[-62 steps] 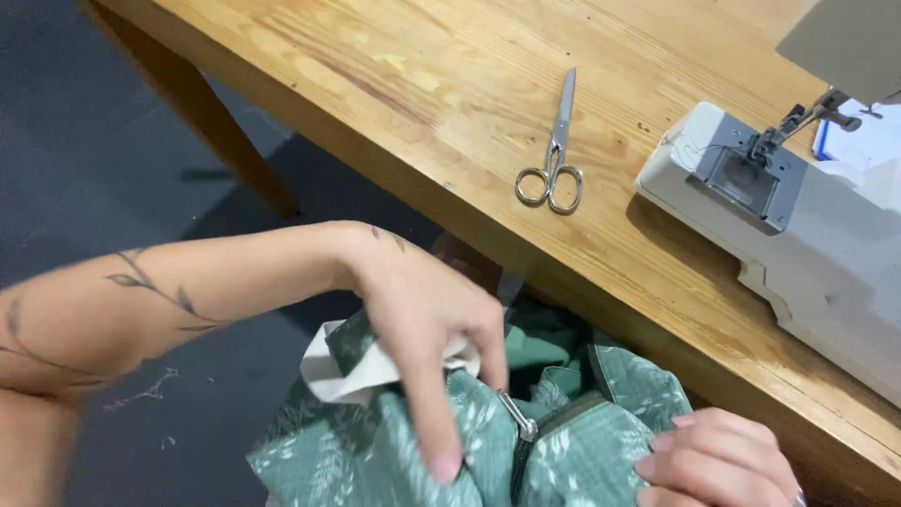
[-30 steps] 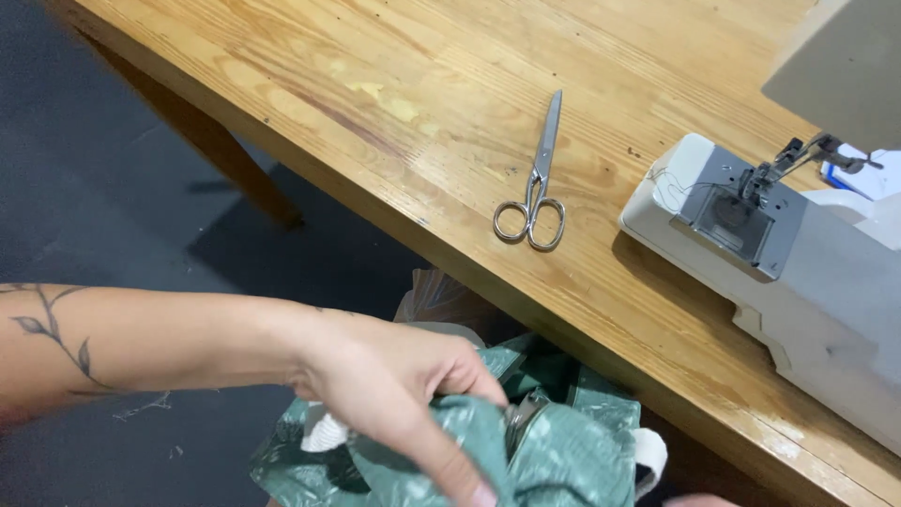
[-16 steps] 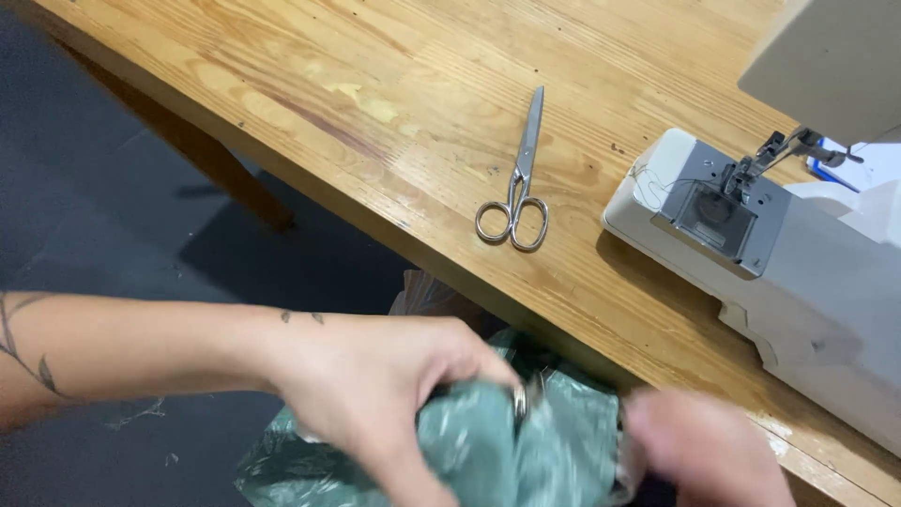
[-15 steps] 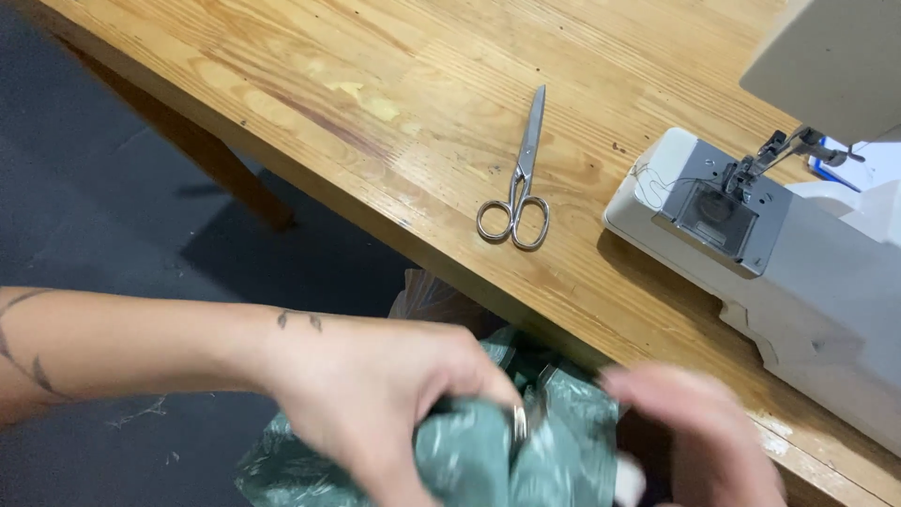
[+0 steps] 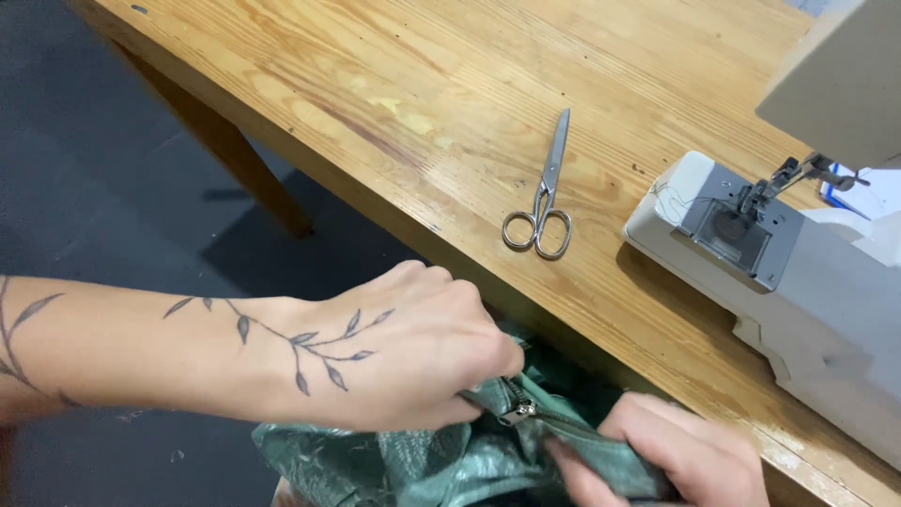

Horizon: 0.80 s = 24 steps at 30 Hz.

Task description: Inspecting a sewn fabric bag for quality, trimming loose threads with scissors, and checking the integrity of seams and handles.

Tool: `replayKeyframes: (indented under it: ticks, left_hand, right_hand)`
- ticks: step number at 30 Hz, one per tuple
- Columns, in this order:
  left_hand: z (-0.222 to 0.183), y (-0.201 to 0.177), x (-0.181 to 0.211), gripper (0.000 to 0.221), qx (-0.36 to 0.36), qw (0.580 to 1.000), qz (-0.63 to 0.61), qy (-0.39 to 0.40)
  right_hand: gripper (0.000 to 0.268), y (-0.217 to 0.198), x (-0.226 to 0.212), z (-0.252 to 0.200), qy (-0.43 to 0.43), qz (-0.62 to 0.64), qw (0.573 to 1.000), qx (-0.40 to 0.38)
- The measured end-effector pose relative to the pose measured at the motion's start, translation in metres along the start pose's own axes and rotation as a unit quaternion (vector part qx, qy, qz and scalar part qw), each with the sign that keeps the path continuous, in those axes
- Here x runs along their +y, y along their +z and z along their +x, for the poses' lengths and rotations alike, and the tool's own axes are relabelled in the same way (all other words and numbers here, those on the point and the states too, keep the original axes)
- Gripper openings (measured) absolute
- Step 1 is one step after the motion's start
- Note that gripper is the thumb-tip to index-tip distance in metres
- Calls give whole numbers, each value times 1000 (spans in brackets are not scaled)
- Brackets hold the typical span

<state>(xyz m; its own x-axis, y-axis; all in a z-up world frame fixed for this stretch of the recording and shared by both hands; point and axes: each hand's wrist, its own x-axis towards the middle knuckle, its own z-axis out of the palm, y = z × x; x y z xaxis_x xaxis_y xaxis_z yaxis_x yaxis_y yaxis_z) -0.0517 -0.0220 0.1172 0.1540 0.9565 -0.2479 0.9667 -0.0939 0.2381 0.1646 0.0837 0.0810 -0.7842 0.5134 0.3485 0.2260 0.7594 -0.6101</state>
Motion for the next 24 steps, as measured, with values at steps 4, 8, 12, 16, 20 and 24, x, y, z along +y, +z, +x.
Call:
replayKeyframes:
  ticks: [4,8,12,16,20,24]
  left_hand:
    - [-2,-2,-5,26,-54,999,2,3]
    - [-1,-10,-4,46,-67,995,-68,-12]
    - [-2,-14,-4,47,-5,975,-205,84]
    - [10,-12,-8,25,-31,936,-349,35]
    - [17,-28,-16,28,-193,890,-411,32]
    - [34,-32,-19,46,-241,880,-408,-16]
  right_hand:
    - [36,-1,23,-3,-15,15,996,-85]
    - [39,-3,20,-2,19,16,997,-78]
    - [66,-7,20,-5,90,38,992,-75]
    - [49,11,5,-4,-202,-67,973,92]
    - [34,13,-8,6,-225,-165,958,60]
    - [33,13,-12,-1,-182,-228,955,46]
